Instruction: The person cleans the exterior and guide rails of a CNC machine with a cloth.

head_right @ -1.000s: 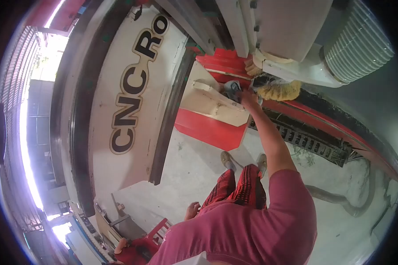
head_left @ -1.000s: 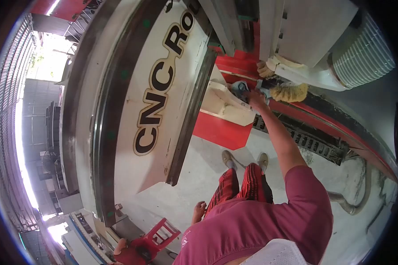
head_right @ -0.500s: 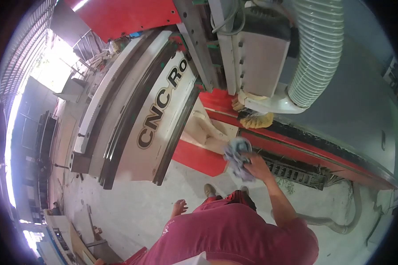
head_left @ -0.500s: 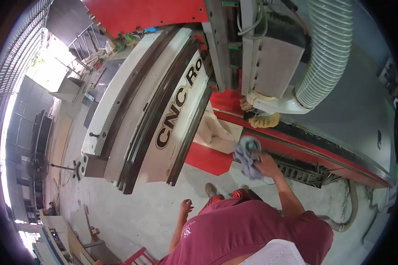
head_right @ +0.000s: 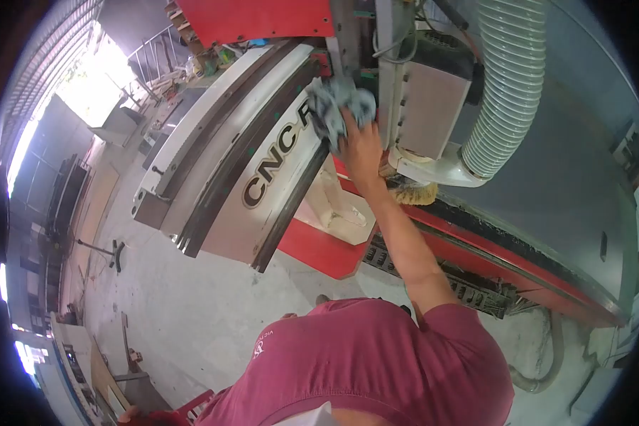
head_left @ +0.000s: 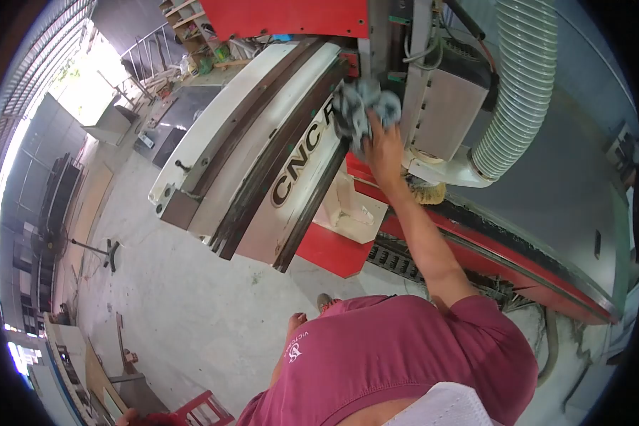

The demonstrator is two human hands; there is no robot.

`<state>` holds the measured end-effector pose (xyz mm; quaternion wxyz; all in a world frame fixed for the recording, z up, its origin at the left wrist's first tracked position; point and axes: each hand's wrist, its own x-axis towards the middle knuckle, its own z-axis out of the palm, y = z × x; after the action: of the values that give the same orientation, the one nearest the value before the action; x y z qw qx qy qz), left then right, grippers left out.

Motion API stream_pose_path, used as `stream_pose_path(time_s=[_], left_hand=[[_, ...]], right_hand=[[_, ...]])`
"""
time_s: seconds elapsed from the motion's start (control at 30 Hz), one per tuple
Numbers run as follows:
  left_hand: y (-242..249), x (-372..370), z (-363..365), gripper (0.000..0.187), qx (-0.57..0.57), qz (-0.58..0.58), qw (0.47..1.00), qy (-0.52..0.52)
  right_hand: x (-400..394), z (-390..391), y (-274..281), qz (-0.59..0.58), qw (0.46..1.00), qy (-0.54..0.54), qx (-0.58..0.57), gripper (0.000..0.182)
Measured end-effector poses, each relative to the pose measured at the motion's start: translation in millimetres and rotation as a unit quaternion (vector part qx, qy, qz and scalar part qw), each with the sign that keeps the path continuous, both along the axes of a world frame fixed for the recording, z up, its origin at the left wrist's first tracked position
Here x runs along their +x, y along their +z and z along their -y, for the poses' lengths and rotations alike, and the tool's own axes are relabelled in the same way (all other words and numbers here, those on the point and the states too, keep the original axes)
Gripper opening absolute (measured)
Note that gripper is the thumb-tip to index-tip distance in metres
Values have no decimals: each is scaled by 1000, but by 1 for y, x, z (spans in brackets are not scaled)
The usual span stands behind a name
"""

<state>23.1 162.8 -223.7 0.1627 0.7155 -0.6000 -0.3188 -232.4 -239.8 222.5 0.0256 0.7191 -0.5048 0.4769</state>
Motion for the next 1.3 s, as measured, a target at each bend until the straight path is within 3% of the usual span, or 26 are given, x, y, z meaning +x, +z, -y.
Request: stream_pose_path(time_s=[0.07,0.13,0.17,0.23,0.33,0.4,0.43,0.47,0.5,0.53,0.57,0.6,0.7,0.77,0.83,0.9,0.97,1.03,1.07,1.17,1.2,1.23,1.27,1.3], left_hand=[[-23,1,-29,24,87,15,996,6],[-31,5,-49,24,148,15,989,20],[-33,4,-58,24,166,23,985,25],[-35,5,-67,23,179,41,983,21],[-42,16,-75,23,168,91,982,-5],[-25,20,-50,23,112,166,978,-54],[-44,35,-61,25,65,142,984,-83],[-22,33,-46,28,109,19,992,59],[6,23,-29,31,157,-166,936,268],[43,12,-8,34,165,-269,858,404],[76,1,8,37,158,-313,820,452],[87,-3,17,37,159,-313,816,458],[98,-18,21,37,150,-342,816,442],[97,-27,19,38,171,-362,810,428],[88,-40,14,31,173,-314,817,452],[62,-45,-3,30,141,-227,897,352],[16,-42,-23,29,93,-77,977,173],[-21,-43,-44,28,68,16,996,57],[-31,-42,-54,27,65,41,997,20],[-39,-34,-72,26,66,77,994,-50],[-41,-31,-74,26,63,79,993,-58],[-39,-29,-73,26,56,75,994,-57],[-24,-32,-67,29,175,-110,967,152],[-23,-33,-60,29,173,-112,966,154]], right_hand=[[2,-6,-80,-36,998,11,44,55],[-7,-28,-117,24,967,88,239,52],[-6,-27,-114,23,966,92,241,52],[-10,-35,-95,26,988,80,126,51],[-1,-20,-20,60,984,62,153,48],[10,3,-15,43,971,74,224,49],[12,4,-17,40,969,81,230,49],[13,5,-18,43,963,106,246,50],[14,5,-20,46,955,133,260,52],[15,-3,-26,35,953,158,257,53],[19,-19,-26,33,951,166,260,53],[25,-40,-22,11,934,196,298,54],[41,-109,-2,11,875,276,399,55],[55,-147,-25,-12,904,325,278,52],[62,-183,-27,-19,869,394,299,51],[68,-203,-39,-106,812,465,336,50],[62,-215,-28,-124,744,558,345,53],[50,-220,-36,-81,752,580,302,55],[37,-212,-35,-90,747,573,324,59],[-31,-170,2,54,828,479,288,63],[-58,-152,35,-88,884,324,324,62],[-78,-133,42,-21,937,225,266,61],[-96,-107,31,105,973,167,120,57],[-107,-91,57,164,973,97,129,55]])
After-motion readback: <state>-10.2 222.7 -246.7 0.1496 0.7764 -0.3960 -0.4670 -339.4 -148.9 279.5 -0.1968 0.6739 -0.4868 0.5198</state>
